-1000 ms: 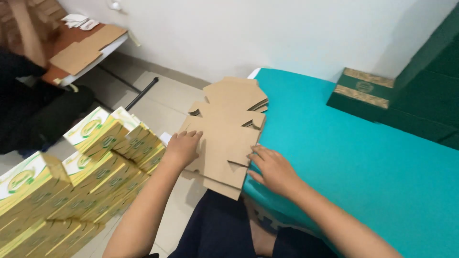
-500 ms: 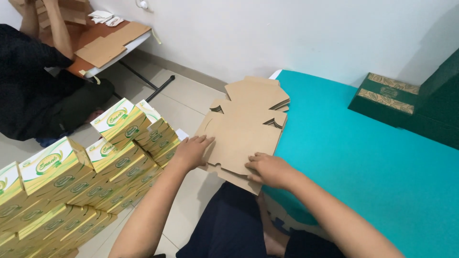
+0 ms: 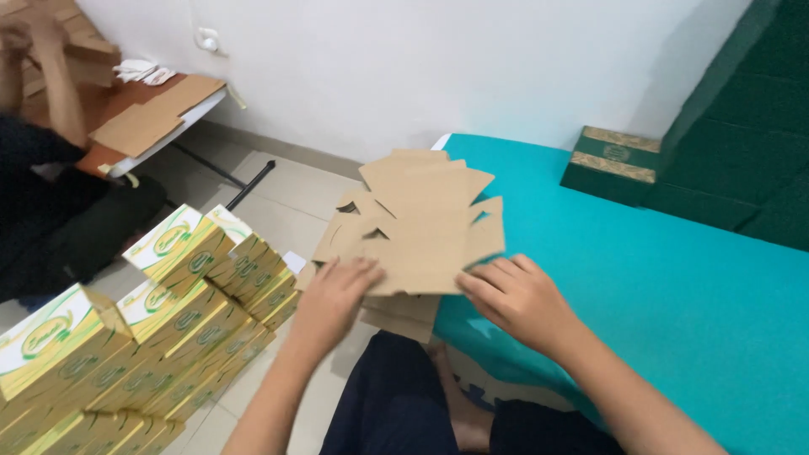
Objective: The person assembles a cardboard box by folding the flaps and inserting a green decorative insert. They then place a matching lid on top and stack the finished box with others.
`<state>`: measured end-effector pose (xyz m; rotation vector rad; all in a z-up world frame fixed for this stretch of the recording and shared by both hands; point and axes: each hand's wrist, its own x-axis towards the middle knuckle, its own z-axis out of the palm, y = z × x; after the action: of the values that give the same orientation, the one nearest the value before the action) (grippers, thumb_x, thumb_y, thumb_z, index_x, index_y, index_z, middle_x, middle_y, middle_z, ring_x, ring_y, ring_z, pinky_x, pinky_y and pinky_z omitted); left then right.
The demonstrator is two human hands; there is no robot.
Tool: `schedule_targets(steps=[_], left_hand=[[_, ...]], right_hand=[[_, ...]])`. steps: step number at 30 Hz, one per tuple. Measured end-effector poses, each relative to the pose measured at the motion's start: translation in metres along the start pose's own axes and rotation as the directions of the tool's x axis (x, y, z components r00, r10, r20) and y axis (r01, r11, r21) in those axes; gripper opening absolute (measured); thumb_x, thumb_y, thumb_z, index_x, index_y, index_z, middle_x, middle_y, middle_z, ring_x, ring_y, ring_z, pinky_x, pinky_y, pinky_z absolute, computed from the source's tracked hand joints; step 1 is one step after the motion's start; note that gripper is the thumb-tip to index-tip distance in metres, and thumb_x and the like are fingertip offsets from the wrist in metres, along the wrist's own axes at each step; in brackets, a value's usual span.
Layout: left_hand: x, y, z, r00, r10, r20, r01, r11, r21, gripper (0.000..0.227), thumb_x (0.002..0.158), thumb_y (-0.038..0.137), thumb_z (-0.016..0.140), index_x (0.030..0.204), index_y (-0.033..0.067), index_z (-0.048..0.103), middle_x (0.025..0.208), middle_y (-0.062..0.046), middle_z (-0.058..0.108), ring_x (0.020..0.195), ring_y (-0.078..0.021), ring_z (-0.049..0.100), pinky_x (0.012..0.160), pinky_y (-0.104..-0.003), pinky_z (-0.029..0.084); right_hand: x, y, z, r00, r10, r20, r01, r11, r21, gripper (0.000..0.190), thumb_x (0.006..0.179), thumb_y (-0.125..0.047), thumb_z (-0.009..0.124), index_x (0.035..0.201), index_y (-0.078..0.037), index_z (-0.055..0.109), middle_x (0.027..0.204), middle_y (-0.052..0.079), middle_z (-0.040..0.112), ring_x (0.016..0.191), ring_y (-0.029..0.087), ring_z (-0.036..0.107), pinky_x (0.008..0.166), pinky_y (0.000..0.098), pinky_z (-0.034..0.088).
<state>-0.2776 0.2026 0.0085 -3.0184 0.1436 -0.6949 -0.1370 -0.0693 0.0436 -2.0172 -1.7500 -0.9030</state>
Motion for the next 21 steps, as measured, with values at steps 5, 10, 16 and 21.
schedule_targets(steps=[5, 10, 16, 21], left_hand=[[0.006, 0.116, 0.024, 0.947, 0.298, -0.120, -0.315, 0.933, -0.173, 0.033, 0.084, 0.013, 0.049, 0.115, 0.0130, 0.060, 0.109, -0.005, 0.063, 0.101, -0.0242, 0.057, 0.096, -0.044, 0.039], [0.038, 0.198, 0.046, 0.879, 0.411, -0.241, -0.471, 0.825, -0.312, 0.036, 0.086, 0.001, 0.047, 0.119, 0.0071, 0.059, 0.092, -0.007, 0.057, 0.084, -0.0251, 0.054, 0.102, -0.049, 0.037], [0.028, 0.285, 0.075, 0.845, 0.294, -0.448, -0.490, 0.761, -0.426, 0.025, 0.101, 0.020, 0.051, 0.125, 0.0181, 0.059, 0.120, -0.003, 0.058, 0.118, -0.0239, 0.054, 0.102, -0.046, 0.041], [0.029, 0.295, 0.120, 0.931, 0.359, -0.062, -0.363, 0.928, -0.080, 0.111, 0.068, 0.073, 0.064, 0.150, 0.0108, 0.024, 0.156, -0.011, 0.021, 0.144, -0.0318, 0.016, 0.114, -0.052, 0.017]], right_hand=[[-0.113, 0.000, -0.084, 0.944, 0.230, 0.235, -0.273, 0.947, 0.170, 0.021, 0.092, -0.026, 0.053, 0.105, -0.017, 0.066, 0.099, 0.001, 0.067, 0.086, 0.020, 0.063, 0.067, 0.0350, 0.043], [-0.230, -0.004, -0.110, 0.611, 0.649, 0.454, -0.729, 0.684, 0.003, 0.028, 0.086, -0.038, 0.054, 0.106, -0.028, 0.070, 0.102, -0.012, 0.073, 0.096, 0.010, 0.066, 0.079, 0.0334, 0.046], [-0.253, -0.001, -0.110, 0.245, 0.920, 0.305, -0.927, 0.314, -0.205, 0.029, 0.085, -0.039, 0.054, 0.107, -0.030, 0.071, 0.110, -0.013, 0.072, 0.101, 0.013, 0.067, 0.084, 0.0335, 0.053], [-0.235, 0.017, -0.098, 0.059, 0.936, 0.348, -0.940, 0.170, -0.297, 0.037, 0.086, -0.045, 0.053, 0.123, -0.041, 0.057, 0.075, -0.007, 0.074, 0.071, 0.011, 0.070, 0.053, 0.0300, 0.049]])
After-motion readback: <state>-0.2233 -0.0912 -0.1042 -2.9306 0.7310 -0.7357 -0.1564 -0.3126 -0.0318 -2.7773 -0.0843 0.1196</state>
